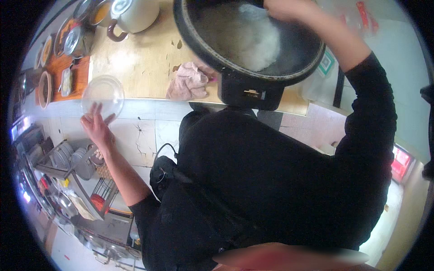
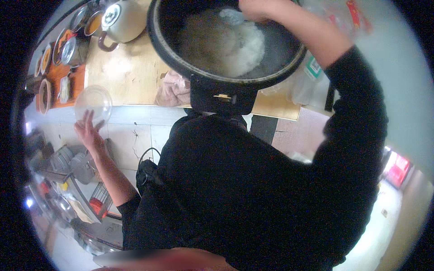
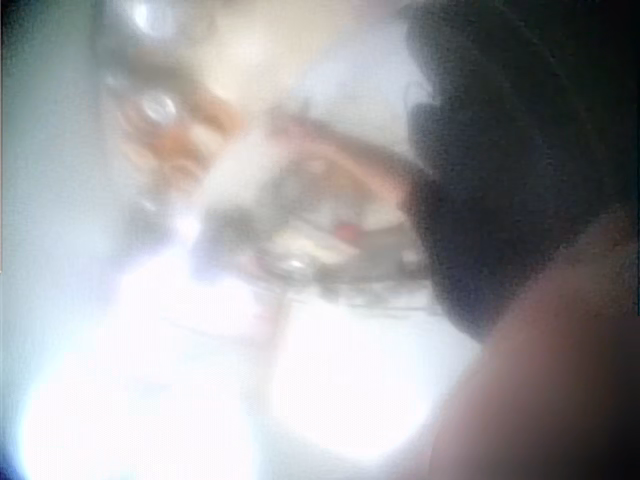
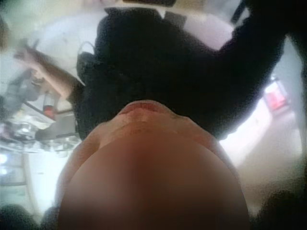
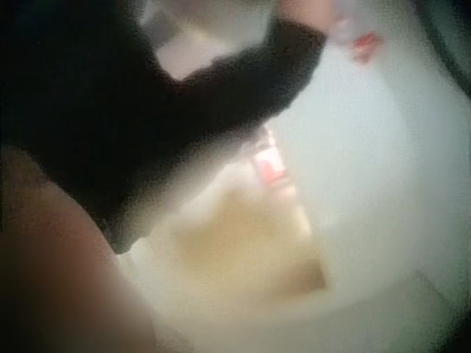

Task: The person stir-fries rice in a wok using a spatula and ladle, then transfers the cooked rice into a container. The person then scoops rice from a rice cooker into a plastic container and seals it.

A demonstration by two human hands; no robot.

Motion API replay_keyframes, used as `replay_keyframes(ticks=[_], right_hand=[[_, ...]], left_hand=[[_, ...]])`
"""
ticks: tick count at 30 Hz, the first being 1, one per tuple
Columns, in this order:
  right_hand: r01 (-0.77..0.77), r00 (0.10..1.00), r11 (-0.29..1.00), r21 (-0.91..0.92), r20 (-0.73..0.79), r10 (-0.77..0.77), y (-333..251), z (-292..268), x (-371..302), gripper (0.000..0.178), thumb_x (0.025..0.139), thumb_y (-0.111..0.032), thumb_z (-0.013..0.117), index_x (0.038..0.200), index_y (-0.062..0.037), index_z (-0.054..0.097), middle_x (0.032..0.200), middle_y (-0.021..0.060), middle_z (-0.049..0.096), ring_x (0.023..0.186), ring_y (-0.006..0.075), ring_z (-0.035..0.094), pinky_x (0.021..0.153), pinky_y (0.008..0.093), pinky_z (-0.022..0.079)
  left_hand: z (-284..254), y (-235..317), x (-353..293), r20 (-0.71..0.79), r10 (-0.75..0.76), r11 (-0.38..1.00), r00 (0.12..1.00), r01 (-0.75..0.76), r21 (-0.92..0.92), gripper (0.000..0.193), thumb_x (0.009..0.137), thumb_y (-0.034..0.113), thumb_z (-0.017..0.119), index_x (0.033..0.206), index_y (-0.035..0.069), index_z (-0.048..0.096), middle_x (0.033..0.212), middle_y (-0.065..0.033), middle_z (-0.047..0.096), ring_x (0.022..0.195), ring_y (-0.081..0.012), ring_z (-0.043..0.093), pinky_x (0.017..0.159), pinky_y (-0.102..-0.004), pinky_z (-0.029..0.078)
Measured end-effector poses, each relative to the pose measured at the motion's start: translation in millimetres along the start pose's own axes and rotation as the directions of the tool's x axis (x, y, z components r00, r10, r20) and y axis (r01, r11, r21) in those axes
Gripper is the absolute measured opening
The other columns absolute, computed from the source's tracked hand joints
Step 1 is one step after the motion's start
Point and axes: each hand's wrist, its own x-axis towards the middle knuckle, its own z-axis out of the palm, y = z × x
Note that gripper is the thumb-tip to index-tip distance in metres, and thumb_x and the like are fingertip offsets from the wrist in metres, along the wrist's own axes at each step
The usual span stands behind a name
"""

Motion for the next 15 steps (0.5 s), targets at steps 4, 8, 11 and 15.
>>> replay_keyframes(ticks=[4, 8, 11, 15], right_hand=[[0.171, 0.985, 0.984, -0.044, -0.020, -0.172, 8, 27, 30, 0.025, 0.081, -0.015, 0.056, 0.086, 0.0021, 0.074, 0.091, 0.0208, 0.072, 0.089, 0.0379, 0.069, 0.077, 0.0471, 0.054], [0.629, 0.755, 0.536, -0.563, 0.277, -0.594, 5, 37, 66, 0.023, 0.080, -0.013, 0.056, 0.084, 0.0019, 0.073, 0.085, 0.0192, 0.071, 0.081, 0.0356, 0.068, 0.072, 0.0467, 0.053], [0.266, 0.945, 0.951, 0.156, 0.152, -0.289, 5, 35, 82, 0.022, 0.080, -0.012, 0.056, 0.086, 0.0012, 0.072, 0.080, 0.0155, 0.070, 0.073, 0.0313, 0.066, 0.067, 0.0456, 0.053], [0.112, 0.920, 0.883, 0.456, 0.288, -0.265, 8, 33, 94, 0.023, 0.088, -0.022, 0.059, 0.089, -0.0029, 0.072, 0.079, 0.0067, 0.068, 0.068, 0.0204, 0.062, 0.060, 0.0381, 0.050]], left_hand=[[11, -21, -16, 0.149, -0.346, 0.928, 0.926, 0.362, -0.093, 0.058, 0.088, 0.008, 0.061, 0.141, 0.007, 0.038, 0.127, -0.0174, 0.055, 0.112, -0.0281, 0.061, 0.076, -0.0435, 0.057], [12, -31, -28, 0.261, -0.378, 0.865, 0.888, 0.440, -0.244, 0.057, 0.092, 0.010, 0.056, 0.145, 0.007, 0.037, 0.122, -0.0174, 0.057, 0.113, -0.0330, 0.060, 0.085, -0.0437, 0.056], [12, -30, -30, 0.279, -0.407, 0.823, 0.870, 0.482, -0.301, 0.053, 0.093, 0.009, 0.052, 0.144, 0.005, 0.039, 0.121, -0.0173, 0.057, 0.115, -0.0350, 0.060, 0.086, -0.0465, 0.056], [14, -21, -34, 0.343, -0.355, 0.825, 0.870, 0.464, -0.323, 0.057, 0.093, 0.008, 0.047, 0.149, 0.003, 0.034, 0.124, -0.0209, 0.057, 0.120, -0.0355, 0.058, 0.085, -0.0431, 0.059]])
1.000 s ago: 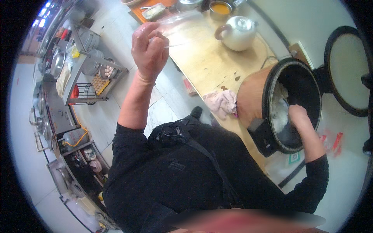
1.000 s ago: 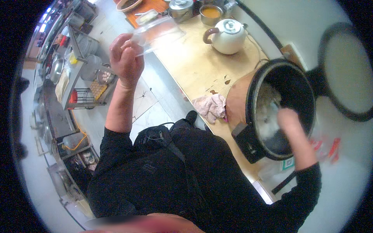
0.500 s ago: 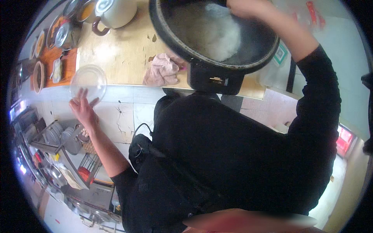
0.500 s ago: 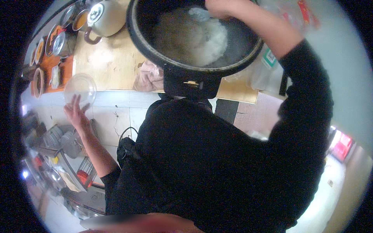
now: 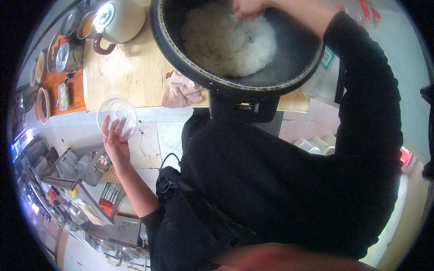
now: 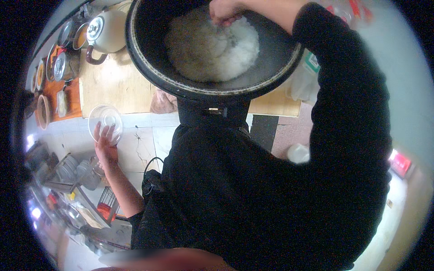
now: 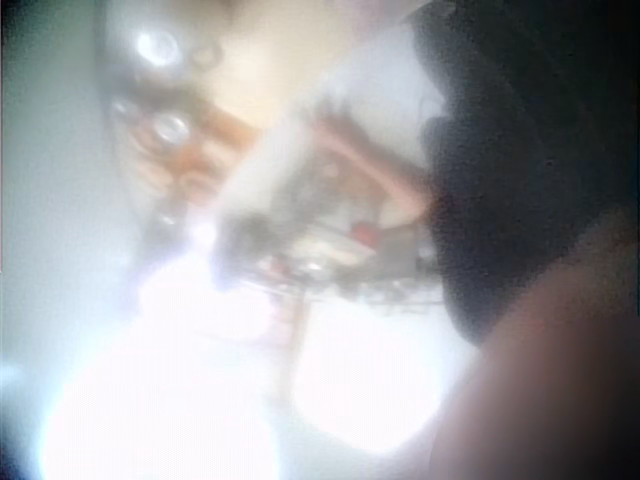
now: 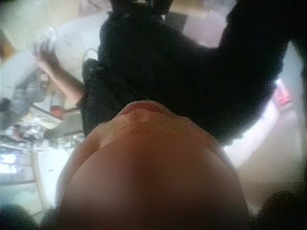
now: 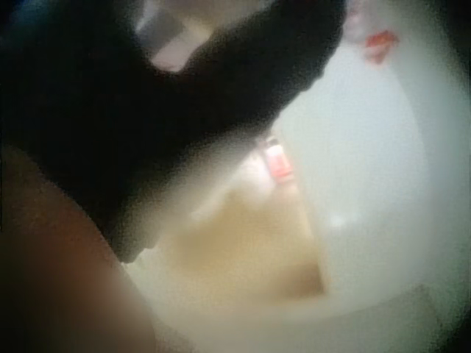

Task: The person stir-fries rice in a wok using a spatula and ladle, then transfers the cooked rice into a container. The person then scoops rice from a rice cooker into a plastic container and seals it.

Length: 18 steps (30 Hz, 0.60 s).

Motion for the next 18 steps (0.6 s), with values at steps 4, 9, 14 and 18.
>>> replay_keyframes(ticks=[4, 9, 14, 18], right_hand=[[0.116, 0.988, 0.993, 0.020, 0.097, -0.118, -2, -4, 12, 0.025, 0.089, -0.028, 0.063, 0.091, -0.0049, 0.073, 0.079, 0.0049, 0.069, 0.067, 0.0177, 0.062, 0.059, 0.0360, 0.050], [0.077, 0.982, 0.994, 0.076, 0.166, -0.089, -4, -10, 22, 0.026, 0.091, -0.029, 0.063, 0.096, -0.0065, 0.074, 0.079, 0.0038, 0.069, 0.069, 0.0168, 0.062, 0.059, 0.0361, 0.050], [0.046, 0.984, 0.990, -0.134, 0.178, -0.021, -4, -3, 45, 0.034, 0.093, -0.035, 0.060, 0.103, -0.0060, 0.074, 0.084, 0.0081, 0.070, 0.073, 0.0231, 0.064, 0.065, 0.0412, 0.051], [0.200, 0.976, 0.903, -0.379, 0.159, -0.150, -17, 17, 91, 0.046, 0.095, -0.045, 0.056, 0.109, -0.0041, 0.072, 0.094, 0.0128, 0.071, 0.078, 0.0293, 0.064, 0.074, 0.0454, 0.051]], left_hand=[[4, 5, -12, 0.154, 0.033, 0.999, 0.987, -0.029, -0.029, 0.070, 0.090, 0.021, 0.057, 0.152, 0.005, 0.029, 0.136, -0.0231, 0.051, 0.126, -0.0364, 0.053, 0.087, -0.0401, 0.056], [5, 9, -25, 0.144, 0.050, 0.998, 0.988, -0.043, -0.052, 0.064, 0.091, 0.013, 0.047, 0.151, 0.002, 0.029, 0.132, -0.0234, 0.053, 0.121, -0.0353, 0.057, 0.078, -0.0362, 0.062], [12, 12, -31, 0.178, 0.026, 0.998, 0.984, -0.017, -0.055, 0.078, 0.089, 0.029, 0.060, 0.153, 0.002, 0.025, 0.133, -0.0236, 0.052, 0.121, -0.0365, 0.057, 0.080, -0.0388, 0.062], [24, 18, -36, 0.226, 0.030, 0.998, 0.974, -0.018, -0.057, 0.091, 0.085, 0.040, 0.068, 0.154, 0.001, 0.023, 0.131, -0.0244, 0.052, 0.120, -0.0368, 0.058, 0.082, -0.0414, 0.062]])
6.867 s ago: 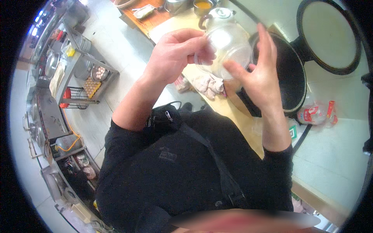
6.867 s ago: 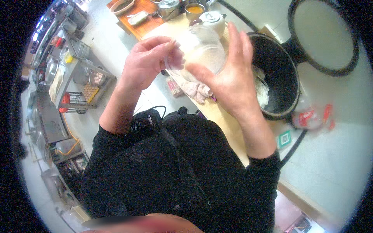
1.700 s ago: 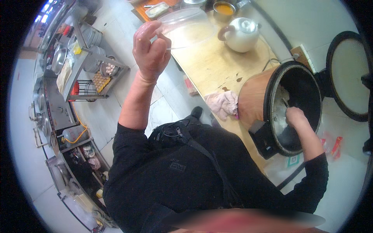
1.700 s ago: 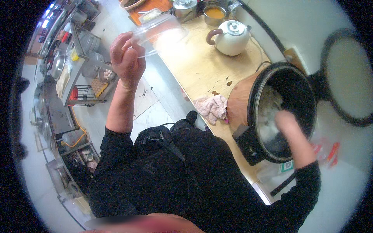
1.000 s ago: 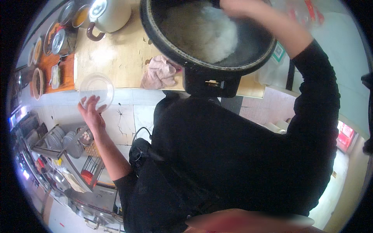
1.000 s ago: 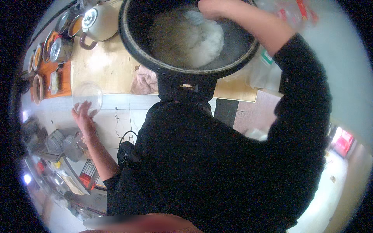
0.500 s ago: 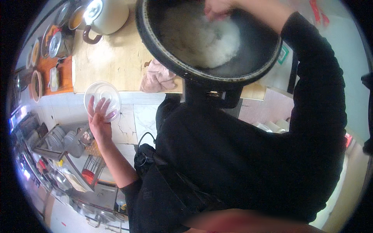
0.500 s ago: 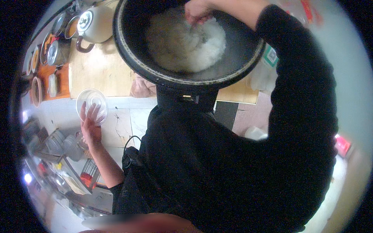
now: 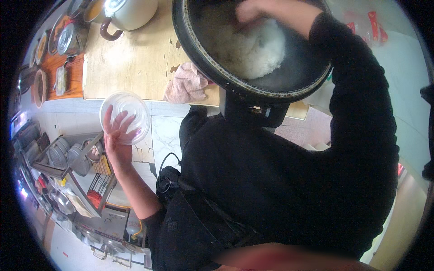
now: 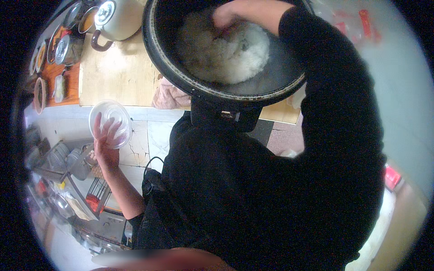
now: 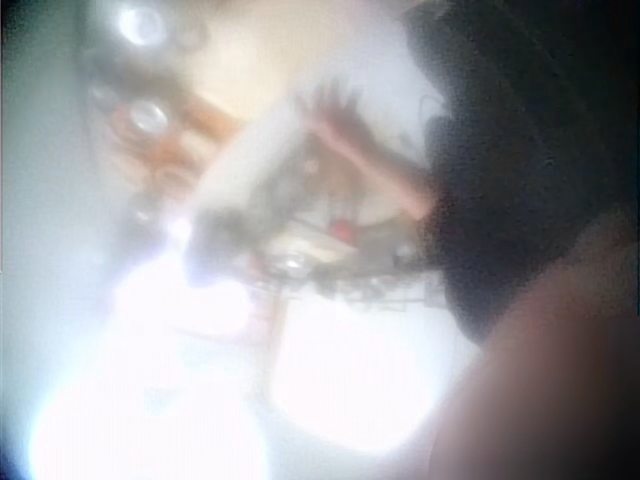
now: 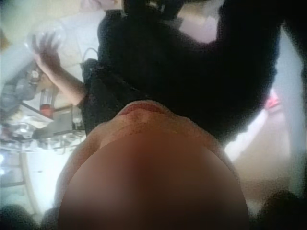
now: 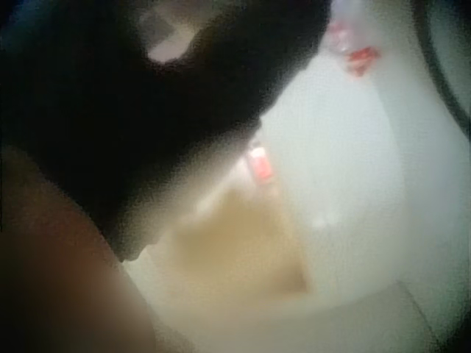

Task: The person stir-fries rice in a wok using a spatula and ladle, then transfers the cooked rice into a container. The person then scoops rice from a rice cooker into a plastic container and seals it.

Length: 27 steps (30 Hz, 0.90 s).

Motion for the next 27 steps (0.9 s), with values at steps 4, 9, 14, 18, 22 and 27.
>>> replay_keyframes(ticks=[4, 9, 14, 18, 22, 27], right_hand=[[0.317, 0.936, 0.919, -0.236, -0.081, -0.344, -8, 7, 16, 0.045, 0.096, -0.044, 0.057, 0.113, -0.0043, 0.071, 0.100, 0.0127, 0.070, 0.080, 0.0267, 0.065, 0.073, 0.0432, 0.052], [0.171, 0.984, 0.866, 0.470, -0.040, -0.173, -16, 3, -43, 0.023, 0.089, -0.025, 0.063, 0.092, -0.0038, 0.070, 0.079, 0.0067, 0.069, 0.063, 0.0183, 0.062, 0.057, 0.0351, 0.050], [0.204, 0.978, 0.812, 0.547, -0.147, -0.147, -30, 1, -100, 0.028, 0.091, -0.030, 0.063, 0.082, -0.0045, 0.067, 0.068, -0.0007, 0.063, 0.055, 0.0090, 0.055, 0.050, 0.0284, 0.046], [0.127, 0.991, 0.706, 0.696, -0.067, -0.113, -30, 1, -136, 0.023, 0.096, -0.029, 0.062, 0.097, -0.0084, 0.071, 0.077, -0.0005, 0.066, 0.064, 0.0082, 0.055, 0.055, 0.0274, 0.043], [0.200, 0.977, 0.706, 0.679, -0.197, -0.086, -25, 11, -185, 0.024, 0.096, -0.029, 0.061, 0.085, -0.0095, 0.070, 0.072, -0.0033, 0.063, 0.059, 0.0055, 0.051, 0.051, 0.0237, 0.038], [0.105, 0.928, 0.573, 0.813, -0.288, 0.238, -18, 28, -270, 0.029, 0.095, -0.028, 0.061, 0.079, -0.0054, 0.068, 0.068, -0.0003, 0.063, 0.056, 0.0080, 0.052, 0.050, 0.0233, 0.038]], left_hand=[[15, 13, -2, 0.045, 0.029, 0.999, 0.999, -0.031, 0.041, 0.091, 0.085, 0.040, 0.067, 0.154, 0.001, 0.022, 0.129, -0.0250, 0.053, 0.119, -0.0374, 0.058, 0.078, -0.0423, 0.063], [40, 42, -6, 0.084, 0.107, 0.994, 0.991, -0.108, 0.009, 0.093, 0.084, 0.039, 0.065, 0.154, 0.000, 0.019, 0.130, -0.0258, 0.052, 0.120, -0.0392, 0.057, 0.076, -0.0417, 0.064], [77, 69, -3, 0.189, 0.167, 0.980, 0.968, -0.183, 0.072, 0.097, 0.084, 0.039, 0.068, 0.154, -0.002, 0.015, 0.136, -0.0290, 0.047, 0.124, -0.0426, 0.054, 0.078, -0.0436, 0.064], [110, 85, 9, 0.251, 0.165, 0.976, 0.954, -0.194, 0.099, 0.090, 0.088, 0.042, 0.062, 0.154, -0.001, 0.017, 0.134, -0.0303, 0.049, 0.122, -0.0408, 0.056, 0.077, -0.0413, 0.064], [142, 103, 16, 0.295, 0.167, 0.957, 0.941, -0.227, 0.183, 0.080, 0.093, 0.042, 0.056, 0.153, 0.001, 0.022, 0.132, -0.0293, 0.051, 0.118, -0.0385, 0.059, 0.075, -0.0402, 0.063], [188, 134, 36, 0.254, 0.155, 0.852, 0.955, -0.259, 0.455, 0.063, 0.096, 0.029, 0.053, 0.149, 0.003, 0.032, 0.129, -0.0258, 0.055, 0.109, -0.0333, 0.065, 0.075, -0.0387, 0.061]])
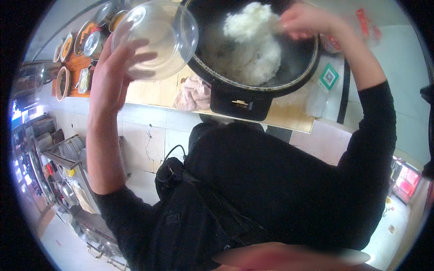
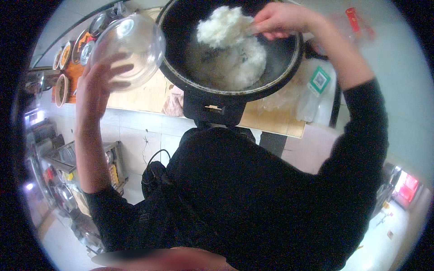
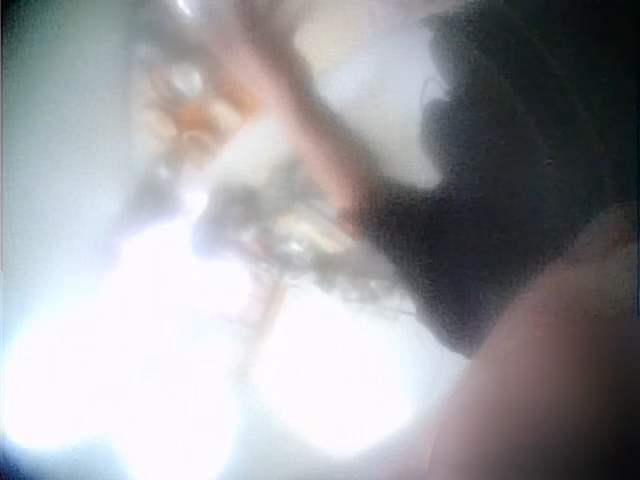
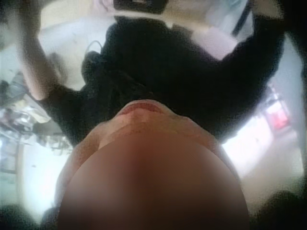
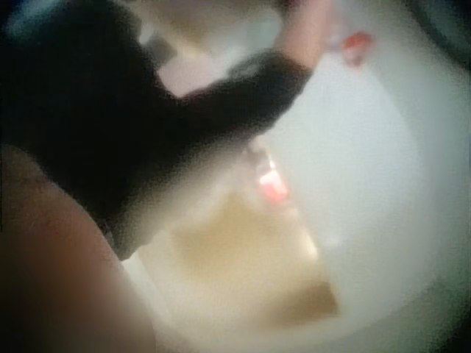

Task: The person stir-fries rice in a wok using a spatula and ladle, then transfers the cooked rice into a container. The person then scoops rice from a rice cooker into a plastic container and seals it.

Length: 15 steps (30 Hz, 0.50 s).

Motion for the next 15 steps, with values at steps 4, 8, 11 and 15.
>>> replay_keyframes(ticks=[4, 8, 11, 15], right_hand=[[0.102, 0.991, 0.982, -0.162, -0.071, -0.114, -31, -26, -62, 0.028, 0.096, -0.025, 0.059, 0.082, -0.0025, 0.067, 0.069, 0.0009, 0.063, 0.058, 0.0110, 0.056, 0.051, 0.0275, 0.043], [0.096, 0.905, 0.902, -0.421, -0.341, -0.255, -56, -1, -104, 0.025, 0.093, -0.025, 0.059, 0.084, -0.0031, 0.067, 0.070, 0.0052, 0.065, 0.059, 0.0171, 0.061, 0.055, 0.0319, 0.050], [-0.078, 0.619, 0.609, -0.790, -0.517, -0.592, -48, 47, -90, 0.017, 0.087, -0.017, 0.059, 0.088, -0.0025, 0.067, 0.087, 0.0214, 0.068, 0.081, 0.0397, 0.068, 0.075, 0.0457, 0.056], [-0.193, 0.494, 0.504, -0.842, -0.527, -0.691, -39, 73, -74, 0.012, 0.082, -0.010, 0.059, 0.091, -0.0039, 0.065, 0.088, 0.0198, 0.067, 0.082, 0.0394, 0.067, 0.072, 0.0484, 0.055]], left_hand=[[42, 19, 47, 0.110, -0.053, 0.978, 0.992, 0.030, 0.205, 0.059, 0.096, 0.032, 0.050, 0.149, 0.008, 0.037, 0.133, -0.0230, 0.053, 0.103, -0.0315, 0.067, 0.075, -0.0401, 0.061], [118, 13, 72, 0.267, -0.091, 0.990, 0.959, 0.116, -0.080, 0.054, 0.099, 0.041, 0.051, 0.139, 0.005, 0.045, 0.132, -0.0226, 0.053, 0.100, -0.0337, 0.067, 0.075, -0.0412, 0.061], [153, 4, 82, 0.316, -0.107, 0.896, 0.943, 0.230, -0.380, 0.053, 0.100, 0.040, 0.049, 0.137, 0.001, 0.045, 0.125, -0.0191, 0.056, 0.104, -0.0332, 0.065, 0.076, -0.0441, 0.061], [154, -6, 80, 0.201, -0.069, 0.883, 0.977, 0.154, -0.444, 0.051, 0.101, 0.039, 0.049, 0.137, 0.003, 0.045, 0.122, -0.0175, 0.057, 0.104, -0.0330, 0.064, 0.076, -0.0444, 0.061]])
